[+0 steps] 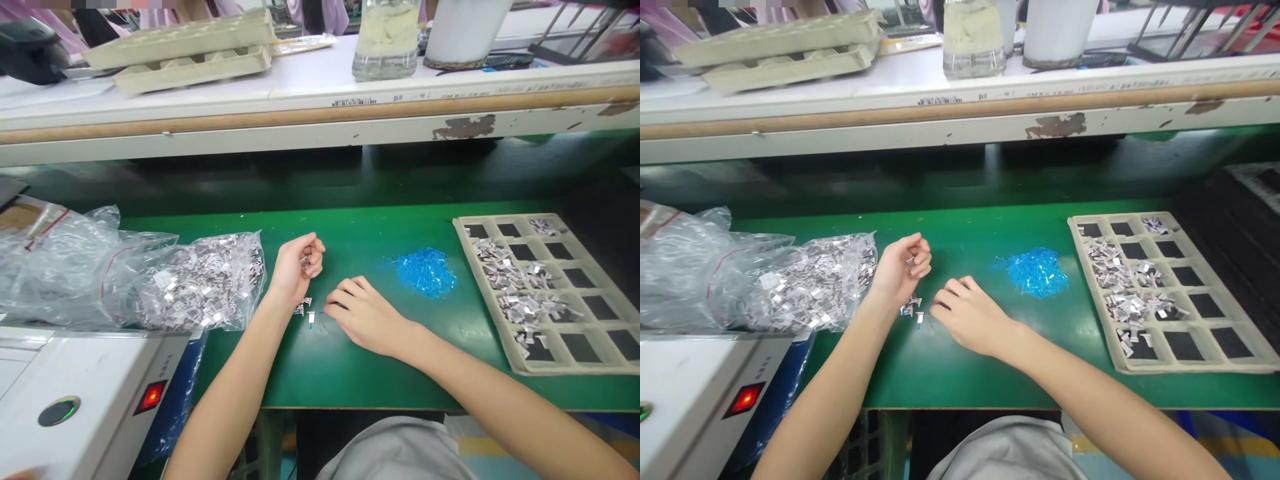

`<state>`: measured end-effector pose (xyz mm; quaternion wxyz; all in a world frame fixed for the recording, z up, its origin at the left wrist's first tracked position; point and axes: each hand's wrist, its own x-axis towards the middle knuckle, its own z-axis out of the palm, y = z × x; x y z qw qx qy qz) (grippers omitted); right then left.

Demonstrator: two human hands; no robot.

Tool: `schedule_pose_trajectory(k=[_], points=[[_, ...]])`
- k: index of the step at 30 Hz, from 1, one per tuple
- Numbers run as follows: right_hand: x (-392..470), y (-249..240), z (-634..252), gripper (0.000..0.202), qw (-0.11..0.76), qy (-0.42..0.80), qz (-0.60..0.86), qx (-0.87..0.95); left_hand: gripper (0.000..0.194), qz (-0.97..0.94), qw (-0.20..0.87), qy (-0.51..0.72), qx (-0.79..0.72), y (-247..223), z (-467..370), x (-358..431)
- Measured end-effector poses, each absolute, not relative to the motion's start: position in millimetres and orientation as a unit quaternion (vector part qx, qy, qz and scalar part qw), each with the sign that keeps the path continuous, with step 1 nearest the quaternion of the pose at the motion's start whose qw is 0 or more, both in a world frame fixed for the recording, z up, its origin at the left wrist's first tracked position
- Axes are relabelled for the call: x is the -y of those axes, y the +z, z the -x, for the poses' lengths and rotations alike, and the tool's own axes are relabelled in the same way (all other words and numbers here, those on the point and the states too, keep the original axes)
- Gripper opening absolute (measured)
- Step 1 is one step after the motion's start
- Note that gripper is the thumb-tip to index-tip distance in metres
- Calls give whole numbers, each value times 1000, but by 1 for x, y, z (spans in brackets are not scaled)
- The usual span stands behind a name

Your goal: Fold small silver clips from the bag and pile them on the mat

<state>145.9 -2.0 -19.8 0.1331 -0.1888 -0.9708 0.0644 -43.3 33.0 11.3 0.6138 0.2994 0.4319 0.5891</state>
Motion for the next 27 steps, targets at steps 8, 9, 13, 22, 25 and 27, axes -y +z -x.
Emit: schedule_pose_trajectory(k=[8, 9, 13, 22, 25, 27], points=[[-4, -12, -154, 29, 293, 256, 276, 879, 30, -393, 566, 540, -483, 8, 40, -32], [-7, -10, -154, 25, 335, 292, 297, 845, 30, -410, 565, 524, -488, 8, 39, -31], [-18, -4, -158, 6, 456, 402, 390, 692, 32, -459, 578, 460, -493, 11, 31, -25], [-26, -11, -163, 9, 489, 390, 444, 642, 33, -579, 483, 406, -517, 3, 23, -19], [-26, -11, -163, 13, 495, 396, 445, 633, 31, -595, 463, 410, -513, 0, 23, -19], [-27, -9, -163, 18, 503, 402, 448, 620, 30, -601, 452, 414, -513, 0, 22, -18]])
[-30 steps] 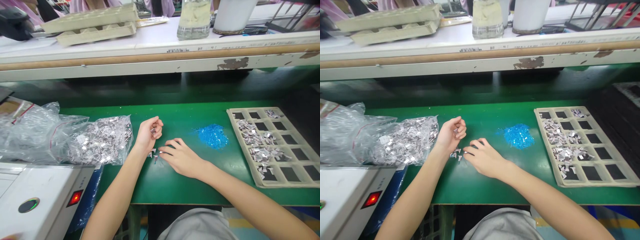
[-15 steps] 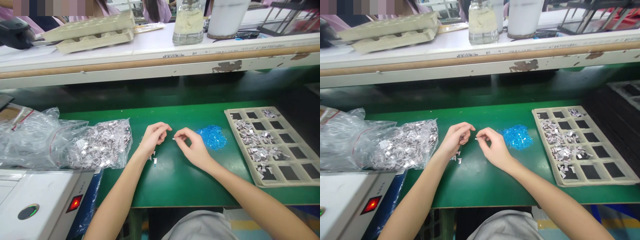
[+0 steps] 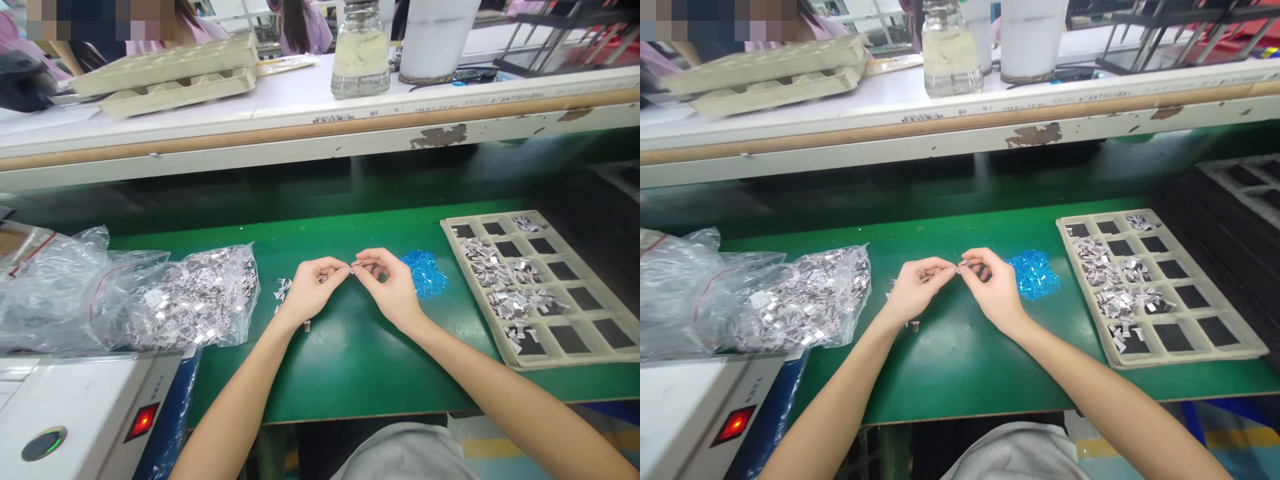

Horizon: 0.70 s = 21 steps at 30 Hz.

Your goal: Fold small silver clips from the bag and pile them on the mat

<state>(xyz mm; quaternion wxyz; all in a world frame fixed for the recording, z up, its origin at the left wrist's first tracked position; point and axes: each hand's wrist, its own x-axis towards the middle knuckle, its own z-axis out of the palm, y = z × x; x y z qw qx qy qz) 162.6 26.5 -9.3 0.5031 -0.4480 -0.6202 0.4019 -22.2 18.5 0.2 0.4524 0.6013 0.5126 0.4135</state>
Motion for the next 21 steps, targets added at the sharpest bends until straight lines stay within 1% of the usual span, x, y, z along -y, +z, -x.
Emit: schedule_pose_trajectory(k=[6, 13, 21], points=[[-30, -6, -166, 15, 500, 389, 454, 627, 29, -586, 437, 438, -524, 2, 22, -18], [-29, -6, -166, 8, 473, 327, 447, 685, 30, -585, 438, 436, -525, -2, 23, -19], [-23, -4, -163, 10, 466, 299, 411, 724, 27, -593, 420, 435, -532, -1, 23, -19]])
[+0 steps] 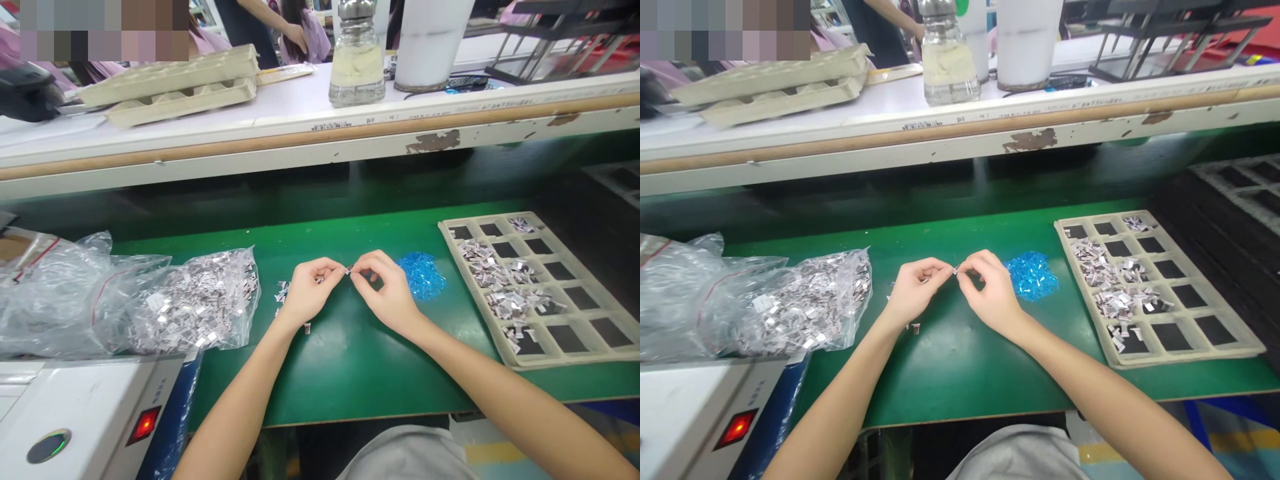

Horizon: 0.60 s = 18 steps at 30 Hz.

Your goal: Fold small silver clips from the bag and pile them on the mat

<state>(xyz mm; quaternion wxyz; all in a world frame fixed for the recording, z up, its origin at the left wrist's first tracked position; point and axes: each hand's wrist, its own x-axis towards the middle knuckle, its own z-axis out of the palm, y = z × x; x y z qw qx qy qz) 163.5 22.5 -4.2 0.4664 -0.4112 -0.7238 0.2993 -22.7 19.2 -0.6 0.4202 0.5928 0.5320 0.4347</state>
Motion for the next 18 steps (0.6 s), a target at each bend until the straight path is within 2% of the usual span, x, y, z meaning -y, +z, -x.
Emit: schedule_pose_trajectory(k=[7, 10, 14, 18], points=[[-22, -6, -165, 10, 461, 251, 423, 738, 21, -526, 444, 484, -540, 5, 22, -22], [-24, -13, -168, 13, 386, 201, 437, 787, 12, -426, 525, 541, -500, 8, 27, -25], [-20, -21, -167, 14, 251, 70, 446, 856, 7, -302, 619, 585, -428, 13, 39, -29], [-8, -17, -161, 21, 231, 6, 411, 882, 3, -242, 671, 576, -400, 13, 49, -33]])
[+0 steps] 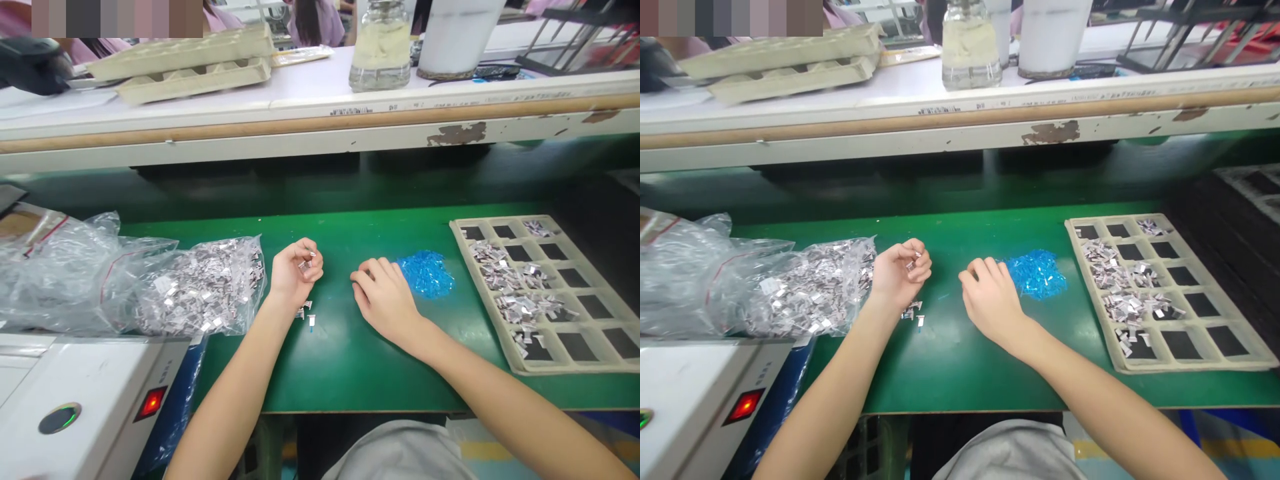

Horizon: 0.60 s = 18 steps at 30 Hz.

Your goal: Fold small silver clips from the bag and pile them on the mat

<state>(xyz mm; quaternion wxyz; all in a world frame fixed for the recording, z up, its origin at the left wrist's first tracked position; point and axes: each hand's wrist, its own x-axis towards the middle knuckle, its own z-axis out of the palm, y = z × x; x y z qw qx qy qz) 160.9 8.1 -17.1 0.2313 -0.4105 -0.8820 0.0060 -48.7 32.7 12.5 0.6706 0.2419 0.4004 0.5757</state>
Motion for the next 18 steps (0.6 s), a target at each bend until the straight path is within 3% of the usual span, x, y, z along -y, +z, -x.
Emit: schedule_pose_trajectory(k=[7, 12, 18], points=[[21, -7, -139, 33, 134, 58, 192, 970, 10, -247, 687, 580, -361, 10, 49, -34], [21, -15, -139, 15, 88, 53, 156, 982, 23, -257, 678, 579, -373, 11, 47, -34], [23, -16, -143, 22, 148, 132, 180, 963, 27, -282, 657, 566, -410, 8, 41, -34]])
